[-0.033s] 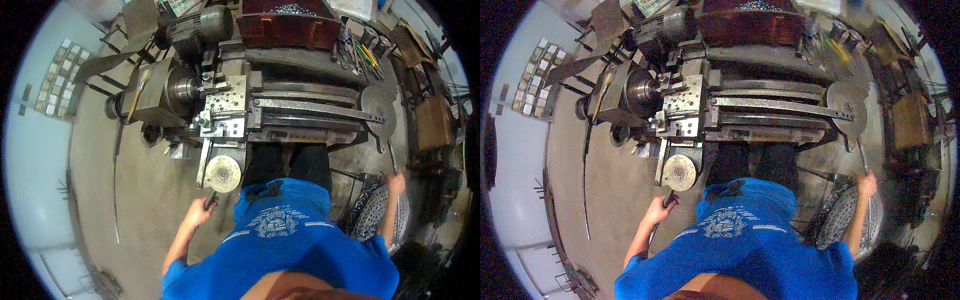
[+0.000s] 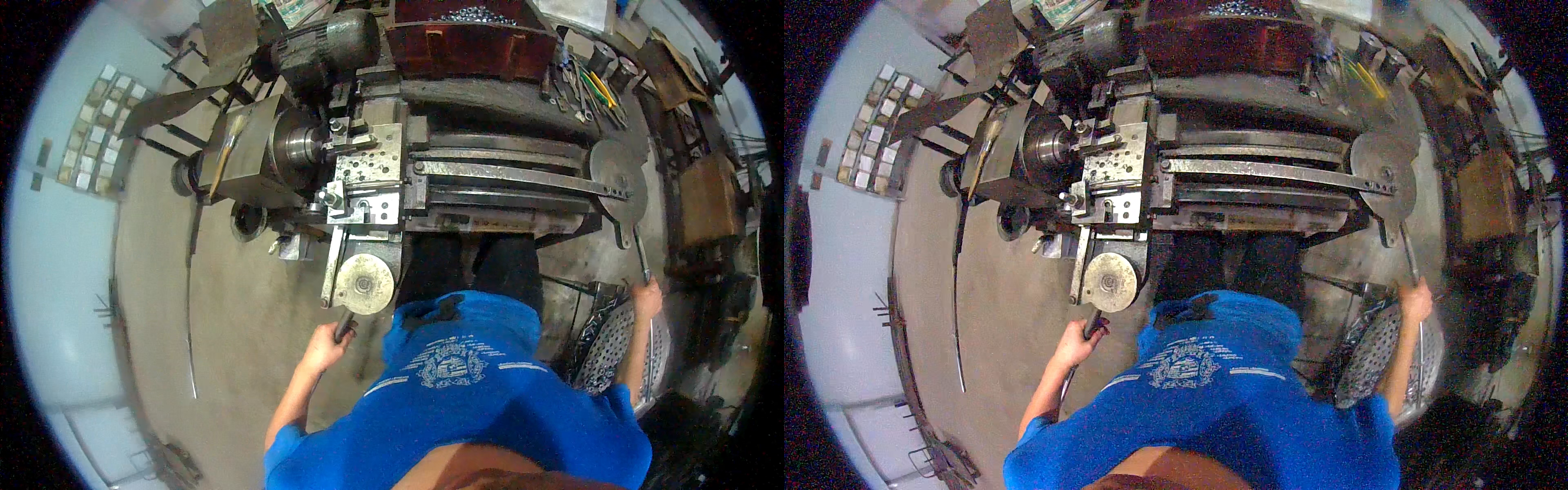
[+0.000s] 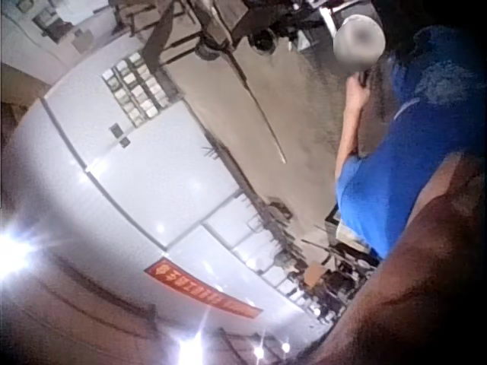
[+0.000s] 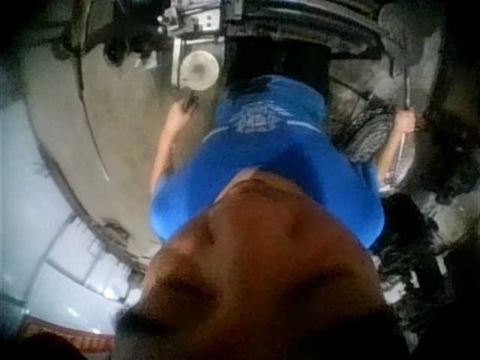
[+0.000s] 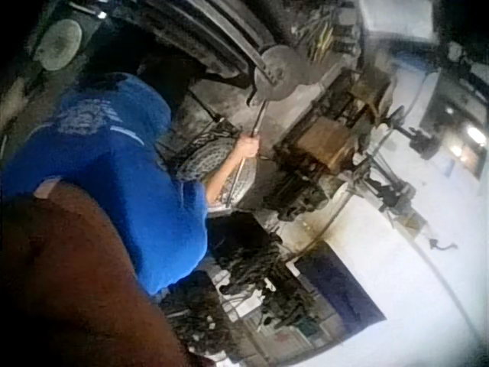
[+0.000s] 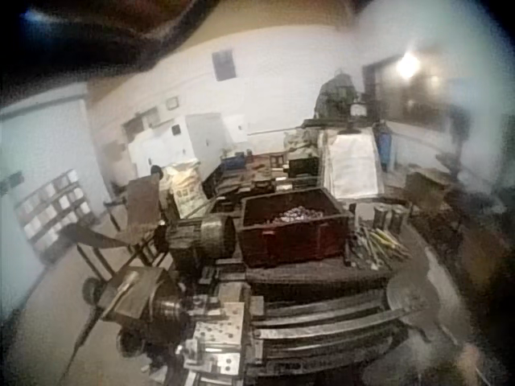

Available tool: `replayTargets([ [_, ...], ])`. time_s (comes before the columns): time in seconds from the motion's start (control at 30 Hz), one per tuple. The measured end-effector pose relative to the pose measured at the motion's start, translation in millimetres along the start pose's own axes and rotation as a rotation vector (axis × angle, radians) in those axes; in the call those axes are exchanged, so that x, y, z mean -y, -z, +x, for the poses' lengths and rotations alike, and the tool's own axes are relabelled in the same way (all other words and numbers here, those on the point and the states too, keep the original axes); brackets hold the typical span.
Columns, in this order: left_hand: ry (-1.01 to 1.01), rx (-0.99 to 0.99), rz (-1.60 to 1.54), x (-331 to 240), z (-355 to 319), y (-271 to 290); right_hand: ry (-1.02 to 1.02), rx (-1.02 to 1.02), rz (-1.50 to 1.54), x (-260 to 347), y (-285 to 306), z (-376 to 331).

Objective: The person operates a metal lathe, repeatedly inserting small cylindrical metal parts into the chuck, engaging the machine, and removing the parts. The person uses a long metal rod to assist with the process and places the finished parts into a perforated metal tray.

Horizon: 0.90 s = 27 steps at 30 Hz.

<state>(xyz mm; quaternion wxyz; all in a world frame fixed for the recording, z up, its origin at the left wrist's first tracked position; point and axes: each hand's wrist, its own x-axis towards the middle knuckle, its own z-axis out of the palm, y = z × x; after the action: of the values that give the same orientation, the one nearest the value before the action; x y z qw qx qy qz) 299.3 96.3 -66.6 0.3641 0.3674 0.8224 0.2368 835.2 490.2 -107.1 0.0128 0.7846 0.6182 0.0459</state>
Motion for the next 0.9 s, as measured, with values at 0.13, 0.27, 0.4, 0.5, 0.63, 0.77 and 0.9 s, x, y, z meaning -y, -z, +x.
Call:
replayTargets([
  [0.13,0.087,0.001,0.212,-25.6,-2.0,5.8,-0.016,0.036,0.005,-10.8,-10.5,12.0],
  [0.27,0.106,-0.017,0.208,-7.3,0.9,1.5,-0.062,-0.009,0.068,-7.5,-15.2,7.5],
  [0.4,0.070,-0.049,0.193,9.8,-1.7,-4.6,-0.024,-0.106,0.014,-5.7,-6.8,27.6],
  [0.5,0.064,-0.048,0.194,10.5,-1.6,-5.6,0.137,-0.296,-0.149,-52.6,-47.1,100.8],
  [0.63,0.037,-0.048,0.180,9.6,2.5,-3.5,0.104,-0.167,-0.339,-37.9,-35.4,186.5],
  [0.77,0.148,0.094,0.218,4.4,5.8,4.9,0.025,-0.292,-0.299,12.4,-23.5,211.0],
  [0.9,0.100,0.330,-0.274,0.5,13.1,35.3,0.128,-0.381,-0.123,9.5,-41.5,201.4],
])
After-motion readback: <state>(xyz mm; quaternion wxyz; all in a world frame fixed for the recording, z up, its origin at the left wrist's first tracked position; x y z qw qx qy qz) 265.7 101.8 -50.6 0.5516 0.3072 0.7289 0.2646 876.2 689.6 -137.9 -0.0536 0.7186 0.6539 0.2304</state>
